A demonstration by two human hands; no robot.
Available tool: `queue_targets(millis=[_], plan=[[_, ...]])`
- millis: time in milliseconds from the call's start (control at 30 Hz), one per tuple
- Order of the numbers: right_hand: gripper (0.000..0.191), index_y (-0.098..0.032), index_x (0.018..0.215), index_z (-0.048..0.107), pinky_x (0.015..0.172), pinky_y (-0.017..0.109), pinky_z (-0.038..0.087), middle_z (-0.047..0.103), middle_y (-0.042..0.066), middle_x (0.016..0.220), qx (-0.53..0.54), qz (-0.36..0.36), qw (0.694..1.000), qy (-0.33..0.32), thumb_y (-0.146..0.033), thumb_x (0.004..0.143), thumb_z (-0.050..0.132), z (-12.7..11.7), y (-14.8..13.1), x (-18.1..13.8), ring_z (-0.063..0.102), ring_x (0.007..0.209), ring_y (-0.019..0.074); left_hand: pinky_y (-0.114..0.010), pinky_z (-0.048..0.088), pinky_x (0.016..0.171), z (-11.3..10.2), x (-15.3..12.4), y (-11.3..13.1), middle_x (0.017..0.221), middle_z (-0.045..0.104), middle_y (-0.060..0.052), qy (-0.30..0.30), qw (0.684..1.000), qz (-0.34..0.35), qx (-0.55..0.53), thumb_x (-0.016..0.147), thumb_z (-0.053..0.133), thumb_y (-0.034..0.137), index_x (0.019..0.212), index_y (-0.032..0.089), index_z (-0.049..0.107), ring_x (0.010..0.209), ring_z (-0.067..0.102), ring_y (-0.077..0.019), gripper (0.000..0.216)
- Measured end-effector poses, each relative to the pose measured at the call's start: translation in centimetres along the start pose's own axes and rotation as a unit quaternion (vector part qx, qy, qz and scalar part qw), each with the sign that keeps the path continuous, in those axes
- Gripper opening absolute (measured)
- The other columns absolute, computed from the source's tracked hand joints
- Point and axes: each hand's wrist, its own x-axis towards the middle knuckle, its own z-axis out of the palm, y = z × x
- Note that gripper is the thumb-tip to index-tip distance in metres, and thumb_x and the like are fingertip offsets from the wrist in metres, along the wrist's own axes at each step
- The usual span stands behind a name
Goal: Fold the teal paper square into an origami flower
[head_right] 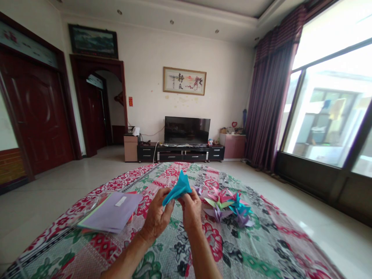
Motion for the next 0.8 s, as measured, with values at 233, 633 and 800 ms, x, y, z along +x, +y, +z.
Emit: queue_targets(millis=[233, 633, 800], plan=[[0.008, -0.018, 0.058, 0.057, 0.060, 0.020, 0.044, 0.053, -0.006, 0.057, 0.007, 0.024, 0.999, -0.021, -0.014, 0.061, 0.064, -0.2, -0.1, 0.0, 0.046, 0.055, 0.0071, -0.025, 0.043, 0.067, -0.4, 0.4, 0.2, 0.075, 0.054, -0.002, -0.046, 0.999, -0.016, 0.014, 0.086, 0.041, 0.018, 0.079, 0.018, 0.056, 0.073, 0.054, -0.0154, 0.017], [0.007, -0.018, 0.062, 0.056, 0.053, 0.020, 0.043, 0.054, -0.006, 0.058, 0.044, 0.039, 0.998, -0.023, -0.012, 0.062, 0.059, -1.0, 0.2, 0.6, 0.047, 0.053, 0.0077, -0.026, 0.045, 0.072, -0.5, 0.8, 0.6, 0.090, 0.067, -0.005, -0.086, 0.996, -0.025, 0.029, 0.075, 0.049, 0.010, 0.109, 0.020, 0.055, 0.077, 0.061, -0.0169, 0.036], [0.011, -0.021, 0.064, 0.050, 0.055, 0.022, 0.046, 0.055, -0.006, 0.060, 0.080, 0.082, 0.993, 0.009, -0.018, 0.063, 0.061, -0.7, 0.8, 0.4, 0.051, 0.054, 0.0093, -0.023, 0.044, 0.064, 0.2, 0.3, 0.6, 0.077, 0.068, -0.002, -0.051, 0.995, -0.086, -0.001, 0.078, 0.052, 0.018, 0.093, 0.022, 0.061, 0.069, 0.063, -0.0155, 0.017]])
